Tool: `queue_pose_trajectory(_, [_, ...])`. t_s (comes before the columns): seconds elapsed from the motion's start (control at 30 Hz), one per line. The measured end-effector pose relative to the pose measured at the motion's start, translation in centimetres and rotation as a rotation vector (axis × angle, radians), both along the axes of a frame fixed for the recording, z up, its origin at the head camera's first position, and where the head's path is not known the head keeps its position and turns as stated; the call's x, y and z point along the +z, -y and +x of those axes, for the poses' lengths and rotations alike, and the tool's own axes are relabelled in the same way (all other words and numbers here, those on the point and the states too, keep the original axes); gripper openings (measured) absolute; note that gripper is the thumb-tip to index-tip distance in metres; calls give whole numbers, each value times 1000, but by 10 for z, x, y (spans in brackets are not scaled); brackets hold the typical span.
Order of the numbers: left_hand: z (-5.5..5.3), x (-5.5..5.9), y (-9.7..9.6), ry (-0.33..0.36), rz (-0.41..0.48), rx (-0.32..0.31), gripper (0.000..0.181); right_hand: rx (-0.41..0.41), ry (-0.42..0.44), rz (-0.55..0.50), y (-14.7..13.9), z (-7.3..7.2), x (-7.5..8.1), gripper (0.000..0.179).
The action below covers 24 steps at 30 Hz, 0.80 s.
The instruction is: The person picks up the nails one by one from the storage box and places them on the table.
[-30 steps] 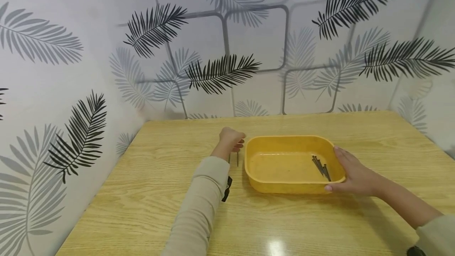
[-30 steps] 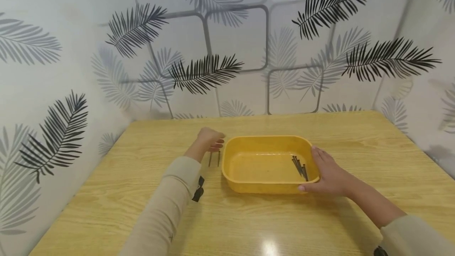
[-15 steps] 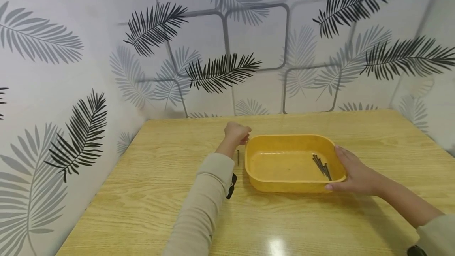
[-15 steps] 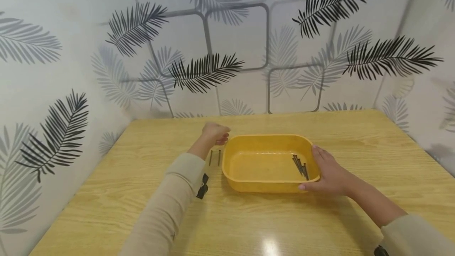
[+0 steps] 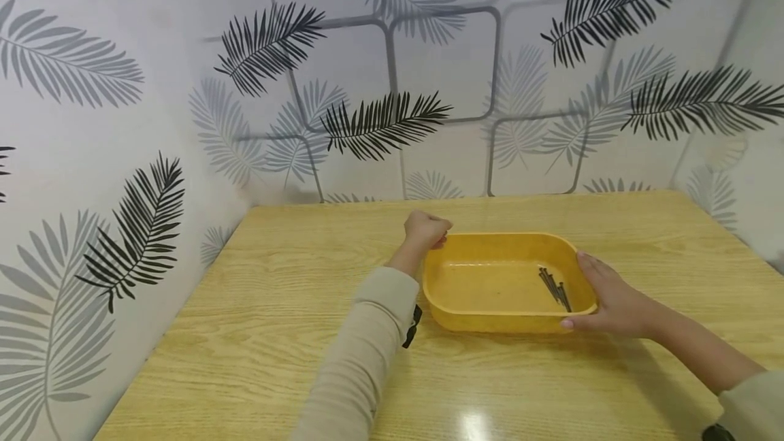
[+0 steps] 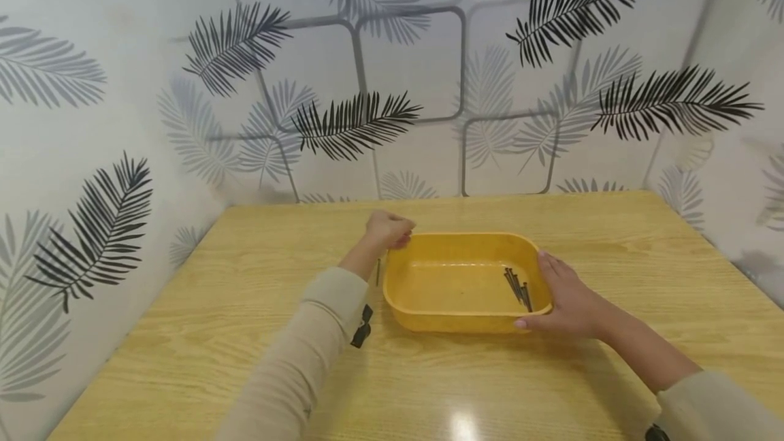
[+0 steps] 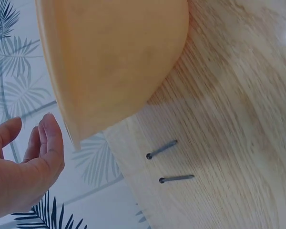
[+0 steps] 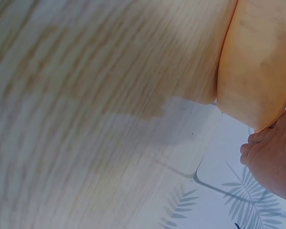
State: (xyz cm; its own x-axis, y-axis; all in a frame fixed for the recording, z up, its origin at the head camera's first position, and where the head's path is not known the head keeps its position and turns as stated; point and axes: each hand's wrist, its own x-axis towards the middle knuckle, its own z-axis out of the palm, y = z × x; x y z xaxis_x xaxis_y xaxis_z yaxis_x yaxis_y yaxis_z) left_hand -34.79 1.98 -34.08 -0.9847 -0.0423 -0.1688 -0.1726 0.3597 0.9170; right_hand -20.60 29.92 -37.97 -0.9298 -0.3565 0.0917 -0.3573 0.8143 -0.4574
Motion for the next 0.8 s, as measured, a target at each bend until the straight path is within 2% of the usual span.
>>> queue_pose_trajectory(0.03, [9,9,-2,36,-12,3,16,-3,2,-1,0,0,0,116])
queue_pose_trajectory(0.13, [19,16,-8,55,-3,-3,19,-4,6,-3,0,0,-2,116])
queue_pose_trajectory(0.23, [22,16,-12,84,16,-32,22,-4,9,1,-1,0,-1,116])
queue_pose_trajectory(0.43, [26,12,-22,135,31,-71,21,-3,16,-1,0,1,1,116])
queue_pose_trajectory(0.8, [35,-1,-37,145,63,-101,24,3,5,-3,-1,0,0,116])
